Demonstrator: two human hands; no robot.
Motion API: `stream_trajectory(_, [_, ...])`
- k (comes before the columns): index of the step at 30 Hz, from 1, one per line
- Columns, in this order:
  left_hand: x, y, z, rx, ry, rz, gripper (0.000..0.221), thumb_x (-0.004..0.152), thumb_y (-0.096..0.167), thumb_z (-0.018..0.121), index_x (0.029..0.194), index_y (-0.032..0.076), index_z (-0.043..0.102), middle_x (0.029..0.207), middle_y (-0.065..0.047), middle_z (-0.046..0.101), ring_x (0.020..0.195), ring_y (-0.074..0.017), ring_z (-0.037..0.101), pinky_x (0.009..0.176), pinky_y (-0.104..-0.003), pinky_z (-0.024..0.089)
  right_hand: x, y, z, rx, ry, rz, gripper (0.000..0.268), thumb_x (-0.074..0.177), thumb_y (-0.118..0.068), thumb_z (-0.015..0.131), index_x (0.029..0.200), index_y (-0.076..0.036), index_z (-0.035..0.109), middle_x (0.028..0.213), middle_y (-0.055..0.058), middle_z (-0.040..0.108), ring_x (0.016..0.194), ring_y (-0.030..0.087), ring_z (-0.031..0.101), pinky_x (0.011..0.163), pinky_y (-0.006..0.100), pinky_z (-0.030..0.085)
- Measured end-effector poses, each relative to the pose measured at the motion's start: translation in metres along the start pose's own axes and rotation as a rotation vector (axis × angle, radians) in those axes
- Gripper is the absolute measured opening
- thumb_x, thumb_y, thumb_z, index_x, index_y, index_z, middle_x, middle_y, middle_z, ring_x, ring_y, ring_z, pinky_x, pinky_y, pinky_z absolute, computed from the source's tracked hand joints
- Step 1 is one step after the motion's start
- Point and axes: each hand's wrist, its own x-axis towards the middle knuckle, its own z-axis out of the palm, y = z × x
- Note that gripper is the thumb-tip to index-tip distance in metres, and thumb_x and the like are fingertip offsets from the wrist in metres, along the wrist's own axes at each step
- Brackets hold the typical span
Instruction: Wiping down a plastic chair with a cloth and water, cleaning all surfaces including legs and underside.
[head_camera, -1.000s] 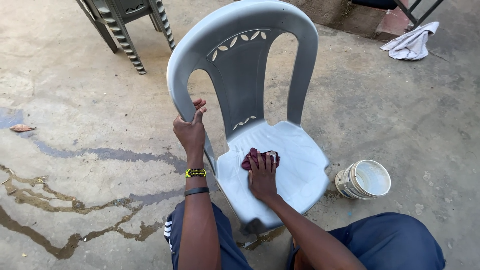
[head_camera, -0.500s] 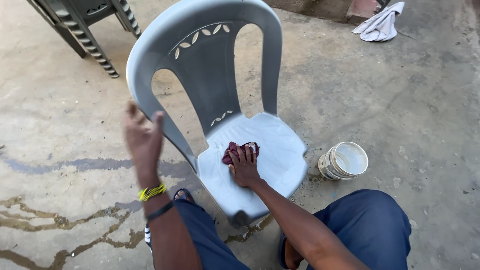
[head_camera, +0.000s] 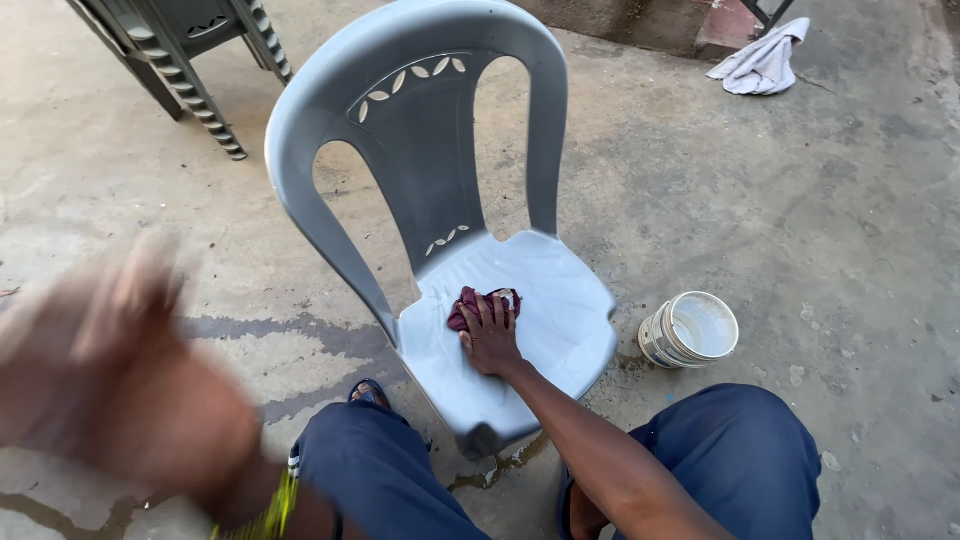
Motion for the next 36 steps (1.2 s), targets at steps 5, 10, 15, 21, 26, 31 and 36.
stream_trajectory(5, [-0.08, -0.225, 0.062, 0.205, 0.116, -0.314, 0.089, 0.1, 0.036, 0.084, 0.159, 0.006, 0.024, 0.154, -0.026, 0.035, 0.145, -0.0434, 0.035, 0.124, -0.054, 0.021, -0.002, -0.006, -0.004, -0.112, -0.001, 0.041, 0.058, 0.106, -0.045, 0.042, 0.162, -0.03, 0.033, 0.169, 0.011, 0.024, 0.157, 0.044, 0.012, 0.12, 0.068, 0.017])
stream_trajectory(10, [-0.116, -0.273, 0.091, 0.145, 0.009, -0.542, 0.058, 0.105, 0.023, 0.059, 0.15, 0.004, 0.028, 0.134, -0.026, 0.061, 0.119, -0.0446, 0.064, 0.101, -0.056, 0.048, 0.0, -0.006, -0.005, -0.115, 0.039, 0.012, 0.058, 0.107, -0.048, 0.038, 0.161, -0.029, 0.035, 0.169, 0.012, 0.026, 0.157, 0.045, 0.013, 0.119, 0.068, 0.018])
stream_trajectory(15, [-0.109, -0.277, 0.091, -0.033, 0.003, -0.458, 0.043, 0.109, 0.004, 0.047, 0.148, 0.009, 0.03, 0.132, -0.017, 0.07, 0.112, -0.0362, 0.073, 0.101, -0.051, 0.051, 0.007, -0.025, 0.014, -0.031, 0.164, 0.022, 0.059, 0.11, -0.055, 0.034, 0.162, -0.027, 0.034, 0.169, 0.015, 0.021, 0.156, 0.048, 0.006, 0.118, 0.072, 0.015])
stream_trajectory(21, [-0.105, -0.28, 0.093, -0.054, 0.004, -0.487, 0.041, 0.11, 0.007, 0.048, 0.148, 0.01, 0.033, 0.128, -0.016, 0.071, 0.11, -0.0307, 0.075, 0.102, -0.05, 0.048, -0.004, -0.077, -0.013, 0.128, 0.059, -0.153, 0.058, 0.106, -0.052, 0.048, 0.16, -0.035, 0.039, 0.167, 0.01, 0.027, 0.155, 0.047, 0.014, 0.114, 0.072, 0.025])
stream_trajectory(26, [-0.103, -0.281, 0.09, -0.085, 0.004, -0.55, 0.03, 0.109, 0.014, 0.051, 0.138, 0.014, 0.045, 0.12, -0.011, 0.074, 0.108, -0.0276, 0.074, 0.102, -0.049, 0.049, 0.059, -0.029, -0.021, -0.095, 0.12, -0.224, 0.058, 0.103, -0.051, 0.051, 0.159, -0.041, 0.039, 0.16, 0.007, 0.042, 0.151, 0.044, 0.031, 0.116, 0.07, 0.028])
stream_trajectory(31, [-0.109, -0.291, 0.09, -0.103, 0.006, -0.568, 0.022, 0.109, 0.014, 0.051, 0.13, 0.013, 0.052, 0.114, -0.01, 0.076, 0.102, -0.0246, 0.076, 0.099, -0.046, 0.051, 0.117, 0.044, -0.019, -0.175, 0.199, -0.053, 0.065, 0.104, -0.05, 0.047, 0.164, -0.036, 0.028, 0.17, 0.009, 0.022, 0.156, 0.045, 0.013, 0.118, 0.073, 0.015])
stream_trajectory(36, [-0.107, -0.298, 0.088, -0.165, 0.004, -0.538, 0.017, 0.109, 0.011, 0.05, 0.126, 0.011, 0.053, 0.112, -0.011, 0.075, 0.1, -0.023, 0.075, 0.098, -0.044, 0.052, 0.105, -0.005, 0.003, -0.188, 0.381, 0.009, 0.067, 0.099, -0.045, 0.059, 0.16, -0.02, 0.044, 0.164, 0.022, 0.033, 0.15, 0.057, 0.02, 0.108, 0.079, 0.027])
